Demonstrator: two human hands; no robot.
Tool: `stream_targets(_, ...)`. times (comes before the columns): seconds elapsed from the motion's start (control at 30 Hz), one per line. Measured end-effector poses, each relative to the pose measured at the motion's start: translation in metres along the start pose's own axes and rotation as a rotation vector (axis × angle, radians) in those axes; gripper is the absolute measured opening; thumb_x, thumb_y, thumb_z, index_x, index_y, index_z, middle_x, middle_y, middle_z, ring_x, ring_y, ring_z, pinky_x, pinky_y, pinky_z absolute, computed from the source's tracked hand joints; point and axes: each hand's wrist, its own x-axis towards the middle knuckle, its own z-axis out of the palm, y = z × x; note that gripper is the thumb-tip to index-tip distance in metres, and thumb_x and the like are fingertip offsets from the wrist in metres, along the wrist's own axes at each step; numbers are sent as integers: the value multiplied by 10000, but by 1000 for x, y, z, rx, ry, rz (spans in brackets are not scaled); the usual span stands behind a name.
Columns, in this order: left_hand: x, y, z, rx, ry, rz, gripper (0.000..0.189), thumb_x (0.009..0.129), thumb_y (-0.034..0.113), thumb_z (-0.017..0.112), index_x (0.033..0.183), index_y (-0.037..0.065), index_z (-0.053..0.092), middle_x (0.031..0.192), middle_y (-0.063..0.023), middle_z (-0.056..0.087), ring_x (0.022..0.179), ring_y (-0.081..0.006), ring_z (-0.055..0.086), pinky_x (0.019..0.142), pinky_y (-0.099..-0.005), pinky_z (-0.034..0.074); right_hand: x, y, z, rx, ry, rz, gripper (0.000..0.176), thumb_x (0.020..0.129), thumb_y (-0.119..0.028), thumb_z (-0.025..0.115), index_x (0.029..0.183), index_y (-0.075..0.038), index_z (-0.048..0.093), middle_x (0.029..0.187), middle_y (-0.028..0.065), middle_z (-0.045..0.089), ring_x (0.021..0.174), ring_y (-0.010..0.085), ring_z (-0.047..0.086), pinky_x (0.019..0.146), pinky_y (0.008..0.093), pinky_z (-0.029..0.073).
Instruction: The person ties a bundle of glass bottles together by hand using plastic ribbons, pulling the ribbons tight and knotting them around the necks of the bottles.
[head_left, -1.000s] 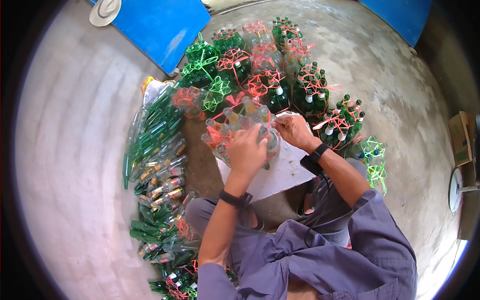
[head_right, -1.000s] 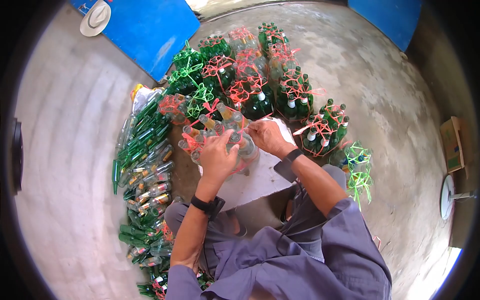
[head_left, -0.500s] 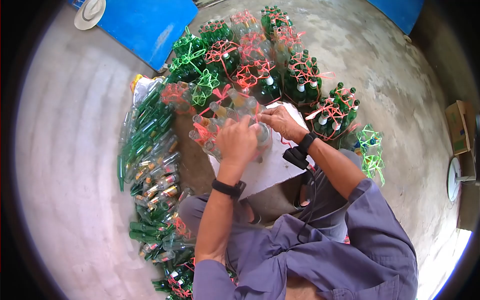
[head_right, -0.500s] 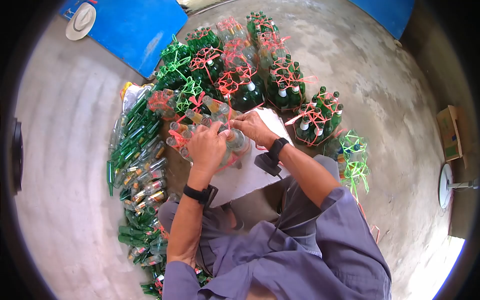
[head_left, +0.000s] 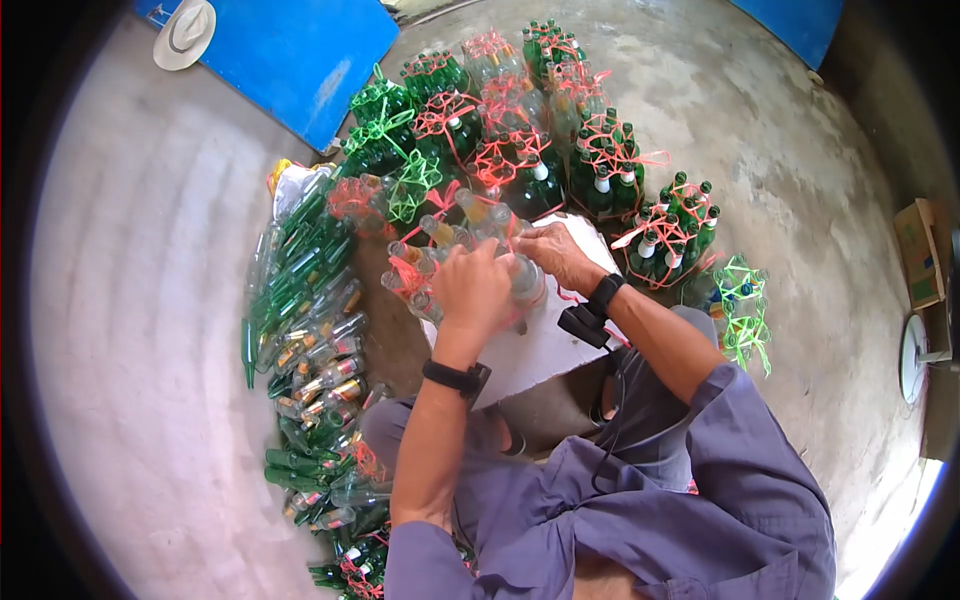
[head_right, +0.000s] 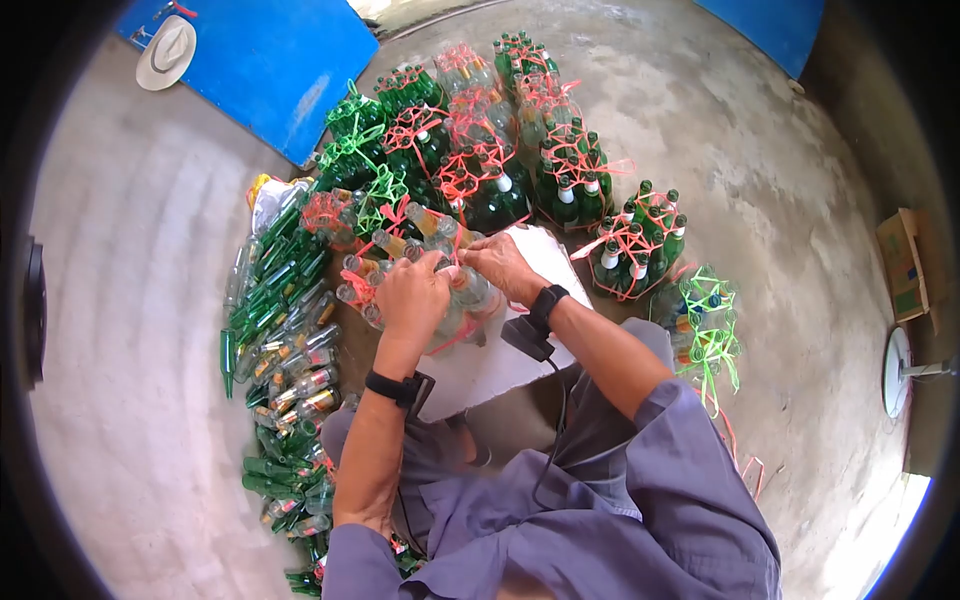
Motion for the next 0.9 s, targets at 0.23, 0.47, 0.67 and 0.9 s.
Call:
stream_targets(0.23, 8, -4, 4, 38, -5, 13, 342, 881, 405, 668, 1090, 144, 744, 879, -223, 693, 854, -399, 680, 716, -499, 540, 12, 7, -3, -539, -18, -326, 185, 881, -155, 662, 983, -28, 750, 947, 117, 749, 801, 207, 722, 747, 303, 576)
stream_targets(0.47, 5, -5, 3, 49, 52, 8, 340, 891, 406, 662, 1088, 140, 741, 854, -219, 700, 835, -388, 689, 716, -487, 542, 14, 14, 5, 76, 72, 55, 292, 893, -214, 674, 947, 65, 741, 803, 90, 724, 708, 97, 599, 655, 310, 508)
stream_targets(0.67, 24, -17, -9, -178, -97, 12, 294, 914, 325, 621, 1077, 103, 723, 925, -164, 730, 893, -365, 697, 766, -456, 546, 22, 29, 4, -172, 91, -289, 235, 883, -183, 666, 854, 37, 742, 703, 80, 674, 644, 91, 574, 622, 302, 489)
stream_targets(0.9, 45, -30, 9, -182, -178, 77, 210, 905, 176, 559, 1029, 100, 709, 953, -148, 733, 907, -362, 695, 789, -450, 546, 31, 22, 0, 221, -56, 231, 206, 875, -205, 670, 707, -99, 615, 621, -60, 472, 458, 83, 424, 416, 281, 296)
